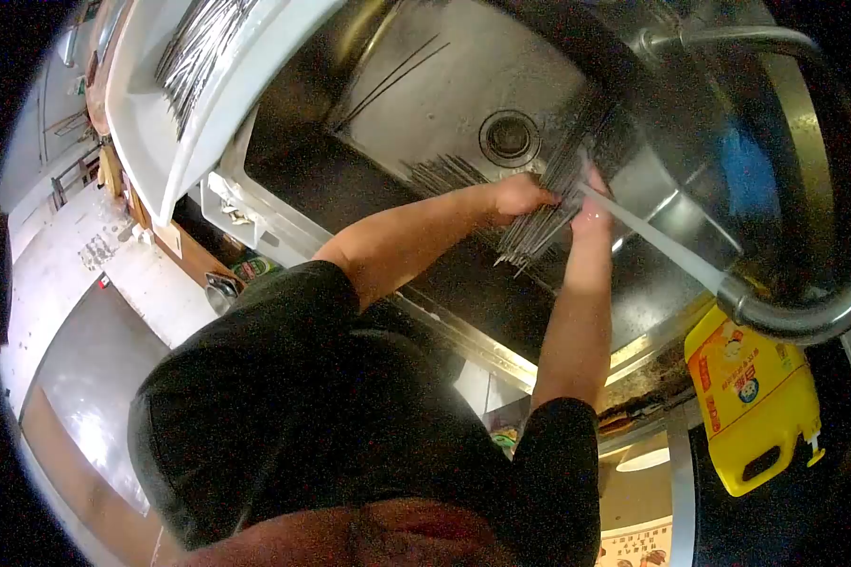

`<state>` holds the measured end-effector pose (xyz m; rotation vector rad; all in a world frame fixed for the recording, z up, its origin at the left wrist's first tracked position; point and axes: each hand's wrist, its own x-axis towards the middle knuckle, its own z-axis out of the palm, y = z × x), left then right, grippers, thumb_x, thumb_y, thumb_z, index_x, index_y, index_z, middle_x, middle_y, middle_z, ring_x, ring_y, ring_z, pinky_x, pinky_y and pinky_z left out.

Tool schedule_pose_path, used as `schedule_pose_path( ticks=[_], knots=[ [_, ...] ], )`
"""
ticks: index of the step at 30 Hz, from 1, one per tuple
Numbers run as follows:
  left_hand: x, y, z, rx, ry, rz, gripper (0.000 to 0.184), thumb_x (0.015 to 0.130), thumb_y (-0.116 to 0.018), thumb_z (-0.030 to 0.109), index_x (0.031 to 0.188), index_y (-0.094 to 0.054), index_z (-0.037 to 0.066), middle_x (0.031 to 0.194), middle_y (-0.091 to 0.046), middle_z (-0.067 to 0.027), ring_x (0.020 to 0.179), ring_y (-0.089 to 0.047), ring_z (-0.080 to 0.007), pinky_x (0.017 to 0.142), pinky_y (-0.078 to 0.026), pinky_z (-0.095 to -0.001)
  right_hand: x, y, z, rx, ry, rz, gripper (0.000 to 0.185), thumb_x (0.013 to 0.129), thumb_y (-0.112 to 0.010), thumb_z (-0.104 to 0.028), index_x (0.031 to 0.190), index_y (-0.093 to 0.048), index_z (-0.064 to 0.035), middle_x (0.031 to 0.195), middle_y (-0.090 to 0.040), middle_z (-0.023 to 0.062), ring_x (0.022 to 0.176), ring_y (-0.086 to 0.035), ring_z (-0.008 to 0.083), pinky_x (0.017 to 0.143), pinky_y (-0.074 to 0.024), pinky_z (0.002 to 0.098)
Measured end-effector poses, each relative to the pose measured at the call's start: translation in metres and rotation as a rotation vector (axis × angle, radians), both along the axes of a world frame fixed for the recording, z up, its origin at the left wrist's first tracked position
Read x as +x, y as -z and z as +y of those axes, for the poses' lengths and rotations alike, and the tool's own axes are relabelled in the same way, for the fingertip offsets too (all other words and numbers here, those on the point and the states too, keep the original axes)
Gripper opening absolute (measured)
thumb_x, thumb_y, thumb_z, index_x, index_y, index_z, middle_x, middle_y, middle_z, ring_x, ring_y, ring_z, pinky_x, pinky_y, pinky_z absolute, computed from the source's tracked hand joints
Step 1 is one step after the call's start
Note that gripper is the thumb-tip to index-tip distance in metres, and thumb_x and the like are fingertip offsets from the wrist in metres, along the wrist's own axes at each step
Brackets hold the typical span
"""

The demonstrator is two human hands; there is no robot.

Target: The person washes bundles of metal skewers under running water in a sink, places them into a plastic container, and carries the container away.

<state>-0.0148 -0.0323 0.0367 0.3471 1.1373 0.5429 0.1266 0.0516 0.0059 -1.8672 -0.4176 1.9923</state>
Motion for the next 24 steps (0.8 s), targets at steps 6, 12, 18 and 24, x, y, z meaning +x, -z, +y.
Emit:
schedule_pose_path(
  ticks=[6,12,18,24],
  knots=[
    [0.038,0.04,0.02,0.298,0.386,0.288,0.047,0.086,-0.046,0.038,0.103,-0.059,-0.003,0.099,-0.06,-0.0218,0.095,-0.057,-0.0319,0.084,-0.044,-0.039,-0.032,-0.038,0.007,0.078,-0.24,-0.335,0.057,0.077,-0.066,-0.036,0.121,-0.05,-0.0028,0.121,-0.051,0.0091,0.109,-0.046,0.0227,0.091,-0.0367,0.0366],
    [0.0,-0.021,0.014,0.196,0.114,0.14,0.068,0.083,-0.052,0.049,0.117,-0.048,-0.01,0.115,-0.052,-0.025,0.106,-0.051,-0.0337,0.089,-0.041,-0.039,0.001,-0.008,-0.001,0.083,0.017,0.021,0.06,0.075,-0.068,-0.035,0.123,-0.049,-0.0031,0.131,-0.041,0.0082,0.12,-0.035,0.0215,0.096,-0.0319,0.0376],
    [0.008,-0.02,0.031,0.213,0.351,0.381,0.067,0.077,-0.064,0.047,0.111,-0.05,-0.01,0.107,-0.057,-0.0246,0.103,-0.054,-0.0294,0.085,-0.043,-0.0393,-0.053,-0.061,0.013,-0.014,-0.368,-0.681,0.053,0.081,-0.061,-0.033,0.119,-0.051,0.0033,0.116,-0.055,0.0136,0.108,-0.05,0.0218,0.092,-0.0378,0.0332],
    [0.0,-0.023,0.014,0.1,-0.066,0.187,0.07,0.069,-0.073,0.038,0.112,-0.049,-0.011,0.104,-0.059,-0.0201,0.093,-0.058,-0.0259,0.082,-0.045,-0.0346,0.011,0.007,0.006,0.052,0.075,0.145,0.043,0.082,-0.063,-0.023,0.116,-0.054,0.0021,0.119,-0.054,0.0117,0.111,-0.047,0.0251,0.09,-0.04,0.0374]
  ],
)
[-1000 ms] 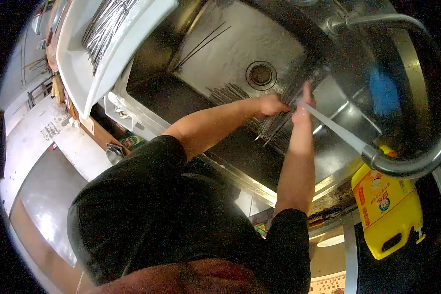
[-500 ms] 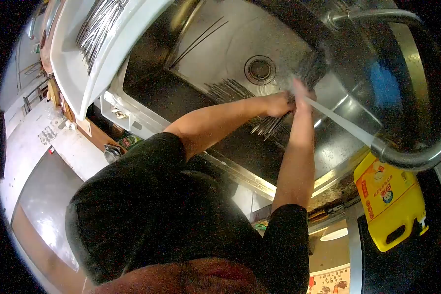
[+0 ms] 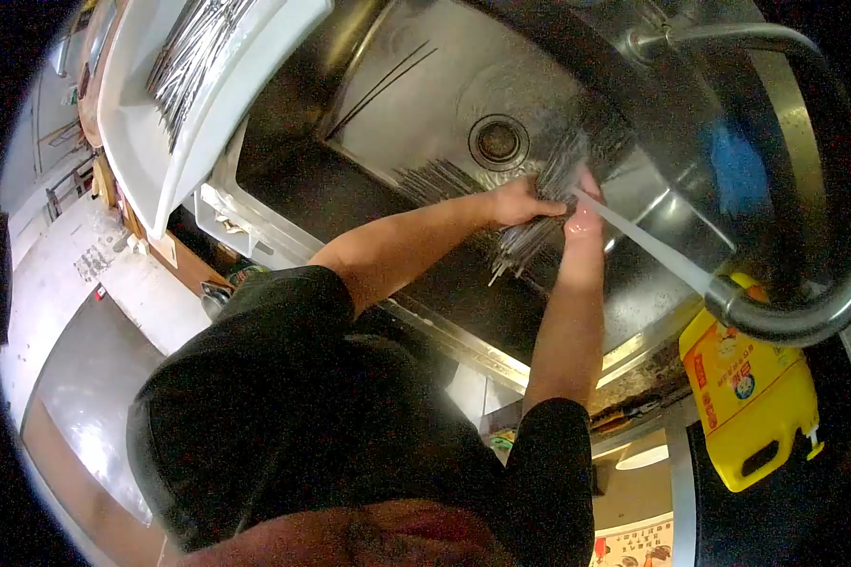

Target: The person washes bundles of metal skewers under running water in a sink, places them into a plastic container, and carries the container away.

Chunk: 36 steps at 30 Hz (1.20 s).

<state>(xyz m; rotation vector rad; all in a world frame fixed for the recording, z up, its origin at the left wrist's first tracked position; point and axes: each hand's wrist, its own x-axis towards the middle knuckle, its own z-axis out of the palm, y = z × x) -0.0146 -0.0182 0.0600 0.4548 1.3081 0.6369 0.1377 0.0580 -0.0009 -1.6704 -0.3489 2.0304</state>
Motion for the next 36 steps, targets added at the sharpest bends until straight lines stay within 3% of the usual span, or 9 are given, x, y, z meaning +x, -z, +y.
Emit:
schedule_pose_path(
  ticks=[7,11,13,19,24,27,31,35,36],
  knots=[
    [0.0,0.013,0.003,-0.143,0.058,-0.162,0.05,0.078,-0.067,0.039,0.099,-0.059,-0.006,0.088,-0.063,-0.0118,0.078,-0.058,-0.0195,0.069,-0.046,-0.0347,-0.029,-0.014,0.008,0.098,-0.074,-0.557,0.058,0.078,-0.067,-0.017,0.124,-0.039,0.0028,0.111,-0.055,0.0122,0.099,-0.052,0.0246,0.083,-0.0427,0.0382],
    [0.01,0.029,-0.014,-0.054,-0.303,-0.434,0.052,0.076,-0.069,0.034,0.108,-0.055,-0.004,0.09,-0.062,-0.0103,0.079,-0.056,-0.0185,0.068,-0.046,-0.0329,-0.016,0.001,0.001,0.138,-0.041,-0.387,0.062,0.08,-0.064,-0.025,0.129,-0.038,0.0025,0.122,-0.05,0.0157,0.107,-0.048,0.0271,0.09,-0.0379,0.0382],
    [0.006,0.026,-0.012,-0.032,-0.145,-0.338,0.053,0.081,-0.063,0.034,0.114,-0.051,-0.005,0.099,-0.06,-0.0136,0.084,-0.056,-0.0209,0.072,-0.046,-0.0335,-0.008,0.004,-0.005,0.195,-0.068,-0.218,0.06,0.08,-0.065,-0.027,0.126,-0.042,0.0037,0.122,-0.05,0.0151,0.108,-0.048,0.0274,0.09,-0.0378,0.0377],
    [0.006,0.013,0.011,0.278,0.533,0.304,0.074,0.079,-0.055,0.051,0.111,-0.044,-0.015,0.11,-0.051,-0.0329,0.102,-0.053,-0.041,0.083,-0.044,-0.0418,-0.037,-0.011,0.012,0.265,-0.608,-0.602,0.077,0.07,-0.073,-0.033,0.127,-0.039,0.0056,0.122,-0.05,0.0154,0.108,-0.047,0.0286,0.091,-0.0371,0.0392],
    [0.011,0.006,-0.001,0.102,-0.075,0.1,0.061,0.077,-0.062,0.04,0.111,-0.052,-0.01,0.107,-0.057,-0.0278,0.101,-0.056,-0.034,0.086,-0.044,-0.0372,0.028,0.052,0.0,0.0,-0.036,0.044,0.044,0.073,-0.071,-0.026,0.109,-0.06,-0.0045,0.107,-0.053,0.0079,0.093,-0.05,0.0214,0.086,-0.0374,0.0353],
    [0.003,0.004,0.011,-0.006,0.125,0.046,0.078,0.079,-0.057,0.053,0.113,-0.044,-0.016,0.106,-0.056,-0.0292,0.099,-0.056,-0.035,0.085,-0.043,-0.0363,0.039,0.061,0.011,-0.06,-0.059,-0.006,0.051,0.074,-0.07,-0.028,0.116,-0.055,-0.0039,0.113,-0.052,0.0078,0.096,-0.05,0.0228,0.089,-0.0346,0.0348],
    [0.027,0.034,0.016,0.16,0.386,0.301,0.04,0.078,-0.059,0.028,0.095,-0.059,-0.008,0.1,-0.06,-0.0245,0.1,-0.057,-0.034,0.084,-0.046,-0.0397,-0.056,-0.037,0.005,0.327,-0.669,-1.104,0.048,0.079,-0.063,-0.025,0.117,-0.049,0.0017,0.107,-0.059,0.0121,0.096,-0.057,0.026,0.086,-0.0438,0.0338],
    [0.024,0.015,-0.006,0.247,0.145,0.285,0.065,0.082,-0.055,0.03,0.125,-0.025,-0.009,0.11,-0.048,-0.0353,0.1,-0.051,-0.0455,0.088,-0.041,-0.044,-0.003,0.003,0.002,0.053,-0.146,-0.073,0.055,0.078,-0.067,-0.025,0.12,-0.049,0.0045,0.118,-0.053,0.0124,0.108,-0.05,0.0233,0.089,-0.0415,0.0366],
    [0.027,0.027,-0.009,0.301,0.117,0.285,0.073,0.083,-0.054,0.029,0.129,-0.012,-0.008,0.108,-0.048,-0.0372,0.097,-0.052,-0.0472,0.087,-0.041,-0.0441,0.001,0.01,0.003,0.018,-0.054,-0.158,0.041,0.079,-0.065,-0.022,0.111,-0.056,0.002,0.112,-0.057,0.0106,0.103,-0.053,0.0211,0.087,-0.0427,0.0345]
  ],
)
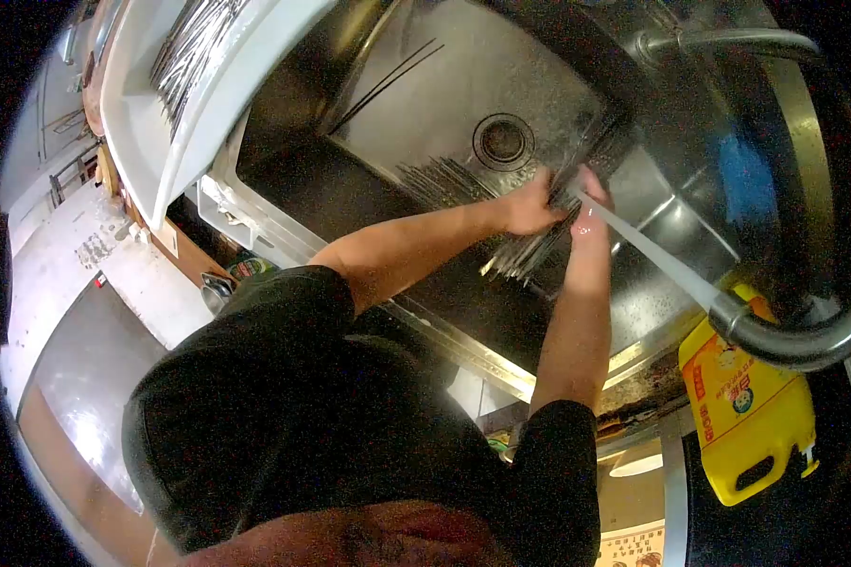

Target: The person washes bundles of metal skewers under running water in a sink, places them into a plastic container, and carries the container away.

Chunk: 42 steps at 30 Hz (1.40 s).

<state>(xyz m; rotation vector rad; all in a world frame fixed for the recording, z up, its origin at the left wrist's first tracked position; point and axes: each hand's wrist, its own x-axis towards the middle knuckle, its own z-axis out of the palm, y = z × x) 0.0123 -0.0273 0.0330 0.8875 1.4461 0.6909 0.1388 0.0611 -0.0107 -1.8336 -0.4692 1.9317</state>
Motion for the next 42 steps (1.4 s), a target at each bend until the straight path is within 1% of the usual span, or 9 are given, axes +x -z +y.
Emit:
schedule_pose_path(
  ticks=[4,7,11,16,23,27,32,35,42],
  knots=[
    [-0.006,-0.023,0.03,-0.245,0.072,-0.011,0.057,0.08,-0.053,0.022,0.114,-0.023,-0.013,0.095,-0.055,-0.0336,0.093,-0.055,-0.0451,0.08,-0.043,-0.0459,-0.012,-0.024,0.011,-0.232,0.058,0.298,0.036,0.082,-0.062,-0.026,0.105,-0.06,0.0019,0.1,-0.062,0.0098,0.088,-0.058,0.0228,0.08,-0.0441,0.0368],
    [-0.004,-0.031,0.032,-0.164,0.194,0.085,0.051,0.08,-0.05,0.019,0.112,-0.025,-0.013,0.093,-0.056,-0.0336,0.091,-0.054,-0.0465,0.079,-0.043,-0.0466,-0.055,-0.06,0.017,0.019,-0.495,-0.652,0.038,0.083,-0.06,-0.027,0.108,-0.057,0.0021,0.097,-0.062,0.0097,0.084,-0.058,0.0245,0.078,-0.0447,0.0367],
    [0.011,-0.003,0.005,0.03,-0.155,0.179,0.088,0.078,-0.062,0.037,0.123,-0.01,-0.018,0.085,-0.059,-0.031,0.08,-0.061,-0.0398,0.073,-0.048,-0.0402,-0.024,-0.042,0.013,-0.066,-0.068,-0.121,0.043,0.08,-0.064,-0.026,0.112,-0.055,0.0016,0.111,-0.056,0.0089,0.096,-0.054,0.0233,0.082,-0.0432,0.0348],
    [-0.018,-0.011,0.025,-0.591,-0.294,-0.916,0.051,0.078,-0.064,0.04,0.09,-0.061,-0.01,0.082,-0.063,-0.016,0.078,-0.06,-0.0254,0.075,-0.048,-0.0366,-0.003,-0.009,0.011,-0.067,0.058,0.081,0.052,0.076,-0.069,-0.024,0.117,-0.051,0.0022,0.125,-0.047,0.0093,0.111,-0.045,0.0235,0.092,-0.0375,0.035],
    [-0.007,0.004,0.032,-0.211,0.361,0.025,0.078,0.078,-0.048,0.062,0.112,-0.051,-0.009,0.115,-0.052,-0.0273,0.108,-0.051,-0.0333,0.092,-0.041,-0.0379,-0.048,-0.062,0.015,-0.03,-0.282,-0.363,0.058,0.073,-0.073,-0.027,0.118,-0.052,0.0028,0.123,-0.051,0.01,0.111,-0.048,0.0243,0.094,-0.0365,0.0353],
    [-0.039,-0.028,0.027,-0.292,0.177,-0.115,0.088,0.071,-0.056,0.065,0.118,-0.047,-0.009,0.12,-0.049,-0.0272,0.113,-0.048,-0.036,0.093,-0.039,-0.0377,0.0,-0.007,0.01,-0.078,0.078,0.23,0.045,0.081,-0.066,-0.023,0.116,-0.053,0.0025,0.115,-0.056,0.0079,0.104,-0.052,0.022,0.092,-0.038,0.0344],
    [-0.027,0.0,0.02,-0.495,-0.176,-0.474,0.058,0.065,-0.075,0.042,0.095,-0.064,-0.006,0.089,-0.064,-0.0135,0.076,-0.058,-0.0215,0.071,-0.046,-0.0341,-0.008,-0.006,0.011,0.015,0.01,-0.117,0.048,0.081,-0.066,-0.025,0.116,-0.051,0.0036,0.112,-0.056,0.0098,0.1,-0.053,0.0234,0.084,-0.0428,0.0391],
    [-0.028,0.001,0.017,-0.355,-0.064,-0.187,0.053,0.066,-0.076,0.038,0.092,-0.064,-0.006,0.086,-0.065,-0.0113,0.074,-0.058,-0.0197,0.069,-0.046,-0.0354,-0.023,-0.016,0.008,0.018,0.058,-0.152,0.049,0.079,-0.068,-0.03,0.111,-0.054,0.0044,0.11,-0.056,0.0101,0.093,-0.054,0.0252,0.077,-0.0453,0.0416],
    [-0.05,-0.023,0.008,-0.511,-0.295,-0.475,0.06,0.071,-0.072,0.043,0.101,-0.058,-0.008,0.097,-0.061,-0.0137,0.084,-0.056,-0.0205,0.074,-0.044,-0.0348,-0.046,-0.019,0.008,-0.045,0.061,-0.434,0.049,0.086,-0.056,-0.037,0.11,-0.054,0.0063,0.107,-0.058,0.0124,0.094,-0.055,0.0232,0.082,-0.0437,0.0352]
  ],
)
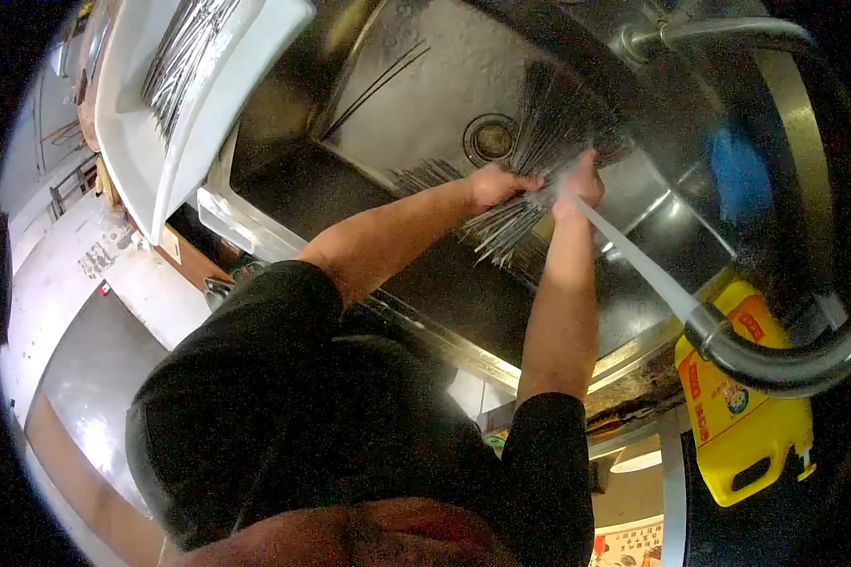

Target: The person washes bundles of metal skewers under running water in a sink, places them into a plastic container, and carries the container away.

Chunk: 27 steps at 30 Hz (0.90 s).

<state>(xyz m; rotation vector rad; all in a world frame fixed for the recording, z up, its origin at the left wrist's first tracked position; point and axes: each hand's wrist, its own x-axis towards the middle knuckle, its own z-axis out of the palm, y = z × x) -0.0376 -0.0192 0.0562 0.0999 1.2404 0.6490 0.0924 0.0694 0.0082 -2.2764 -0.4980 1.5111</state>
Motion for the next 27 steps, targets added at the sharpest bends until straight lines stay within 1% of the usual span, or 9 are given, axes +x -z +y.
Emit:
schedule_pose_path(
  ticks=[5,9,11,12,15,17,21,23,27],
  knots=[
    [0.008,0.019,0.01,0.126,0.437,0.267,0.064,0.079,-0.057,0.055,0.089,-0.061,-0.009,0.078,-0.062,-0.017,0.07,-0.058,-0.0274,0.067,-0.044,-0.0417,-0.013,-0.002,0.003,0.121,-0.425,-0.153,0.063,0.082,-0.058,-0.043,0.114,-0.05,0.0098,0.113,-0.054,0.0174,0.101,-0.052,0.0291,0.088,-0.0403,0.0356],
    [0.035,0.022,0.017,0.496,0.637,0.522,0.069,0.079,-0.054,0.051,0.109,-0.051,-0.011,0.108,-0.053,-0.0308,0.103,-0.054,-0.0335,0.087,-0.041,-0.0406,0.001,-0.002,-0.001,0.134,-0.643,-0.256,0.062,0.081,-0.059,-0.041,0.117,-0.049,0.0087,0.118,-0.053,0.0176,0.108,-0.051,0.0301,0.093,-0.0386,0.0378],
    [0.036,0.016,0.028,0.467,0.67,0.411,0.079,0.072,-0.061,0.05,0.118,-0.042,-0.012,0.119,-0.045,-0.0329,0.113,-0.047,-0.0362,0.094,-0.038,-0.0375,0.057,0.062,0.007,0.048,-0.166,0.38,0.053,0.083,-0.06,-0.034,0.116,-0.051,0.0064,0.117,-0.054,0.0149,0.108,-0.051,0.0278,0.092,-0.0396,0.0368],
    [0.037,0.015,0.028,0.408,0.581,0.411,0.082,0.071,-0.062,0.05,0.119,-0.041,-0.013,0.119,-0.046,-0.0325,0.113,-0.047,-0.0367,0.094,-0.038,-0.0375,0.047,0.022,0.01,-0.095,0.037,0.681,0.041,0.084,-0.06,-0.026,0.111,-0.055,0.0041,0.111,-0.058,0.0115,0.102,-0.054,0.0252,0.088,-0.0423,0.0356],
    [0.037,0.015,0.03,0.295,0.415,0.255,0.089,0.066,-0.066,0.052,0.12,-0.039,-0.014,0.12,-0.046,-0.0307,0.112,-0.047,-0.0372,0.093,-0.039,-0.0373,0.085,0.052,0.009,0.0,-0.007,0.675,0.037,0.084,-0.059,-0.025,0.108,-0.056,0.0039,0.108,-0.059,0.0108,0.099,-0.055,0.0252,0.085,-0.0443,0.0373],
    [0.036,0.011,0.032,0.251,0.426,0.167,0.089,0.067,-0.065,0.052,0.12,-0.038,-0.014,0.12,-0.047,-0.0301,0.112,-0.048,-0.037,0.093,-0.039,-0.0377,0.041,0.001,0.012,-0.038,-0.048,0.401,0.037,0.082,-0.062,-0.025,0.105,-0.057,0.0036,0.105,-0.06,0.0108,0.096,-0.056,0.0239,0.085,-0.0436,0.0356],
    [0.038,0.0,0.042,0.459,0.758,0.285,0.089,0.067,-0.065,0.051,0.123,-0.036,-0.013,0.12,-0.047,-0.0294,0.111,-0.048,-0.0361,0.093,-0.04,-0.0383,0.024,-0.009,0.009,-0.049,-0.382,0.0,0.038,0.077,-0.068,-0.025,0.101,-0.058,0.0025,0.096,-0.062,0.0089,0.083,-0.058,0.0207,0.077,-0.0455,0.0295],
    [0.049,0.012,0.027,0.459,0.659,0.413,0.087,0.069,-0.064,0.049,0.124,-0.035,-0.011,0.119,-0.048,-0.0291,0.111,-0.049,-0.0351,0.092,-0.04,-0.0388,0.033,-0.004,0.012,-0.148,-0.255,0.295,0.033,0.08,-0.064,-0.026,0.099,-0.059,0.0002,0.093,-0.061,0.0082,0.081,-0.057,0.0205,0.074,-0.0463,0.0327],
    [0.014,-0.031,0.024,0.236,0.395,0.079,0.089,0.069,-0.065,0.048,0.126,-0.032,-0.011,0.118,-0.049,-0.0297,0.109,-0.051,-0.0348,0.093,-0.039,-0.0376,0.043,0.019,0.007,-0.083,0.001,0.689,0.03,0.084,-0.059,-0.025,0.1,-0.059,0.0003,0.093,-0.061,0.0092,0.084,-0.057,0.0208,0.076,-0.0456,0.0348]
  ],
)
